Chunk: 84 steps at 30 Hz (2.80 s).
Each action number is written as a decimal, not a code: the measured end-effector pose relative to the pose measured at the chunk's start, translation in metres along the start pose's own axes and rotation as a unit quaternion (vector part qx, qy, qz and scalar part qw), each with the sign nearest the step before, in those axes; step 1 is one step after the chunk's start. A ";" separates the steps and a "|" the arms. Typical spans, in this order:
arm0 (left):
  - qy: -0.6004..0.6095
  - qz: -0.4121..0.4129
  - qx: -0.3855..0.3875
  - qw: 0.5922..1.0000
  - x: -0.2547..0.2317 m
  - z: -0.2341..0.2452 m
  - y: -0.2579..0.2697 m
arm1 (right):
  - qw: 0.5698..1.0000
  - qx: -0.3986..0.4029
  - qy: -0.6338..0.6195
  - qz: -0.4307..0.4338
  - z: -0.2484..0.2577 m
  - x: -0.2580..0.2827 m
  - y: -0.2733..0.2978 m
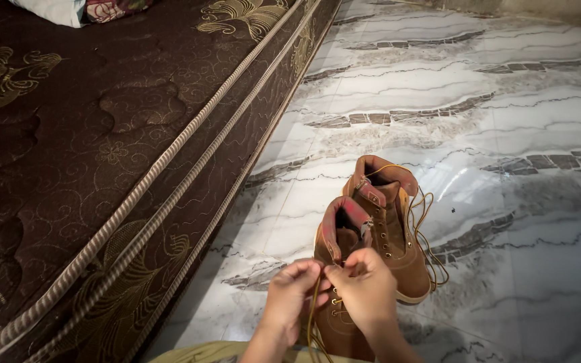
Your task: The person removes the laces from a pair of brown boots and then re-laces them. The person threads the laces through the eyelets and ties them.
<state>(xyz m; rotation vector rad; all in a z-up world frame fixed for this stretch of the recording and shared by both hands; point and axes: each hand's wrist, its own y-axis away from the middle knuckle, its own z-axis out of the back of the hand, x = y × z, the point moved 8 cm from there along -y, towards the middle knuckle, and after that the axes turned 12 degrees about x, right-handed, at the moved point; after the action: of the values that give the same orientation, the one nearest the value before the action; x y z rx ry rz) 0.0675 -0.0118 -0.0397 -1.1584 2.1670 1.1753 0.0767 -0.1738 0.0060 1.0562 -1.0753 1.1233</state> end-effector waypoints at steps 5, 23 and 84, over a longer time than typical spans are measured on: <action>-0.430 -0.147 -0.120 0.882 -0.054 -0.020 0.016 | 0.991 -0.044 0.124 -0.010 0.004 0.029 0.001; -0.598 -0.327 -0.109 0.723 -0.082 -0.067 0.021 | 0.992 0.047 0.102 -0.053 0.002 0.019 -0.008; -0.703 -0.258 0.031 0.662 -0.079 -0.070 0.008 | 0.923 0.217 -0.296 -0.114 0.076 0.139 -0.004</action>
<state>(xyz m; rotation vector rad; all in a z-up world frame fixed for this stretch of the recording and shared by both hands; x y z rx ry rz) 0.1080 -0.0297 0.0566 -0.3713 0.5892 1.0588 0.0874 -0.2278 0.1546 1.9086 -1.1437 0.8857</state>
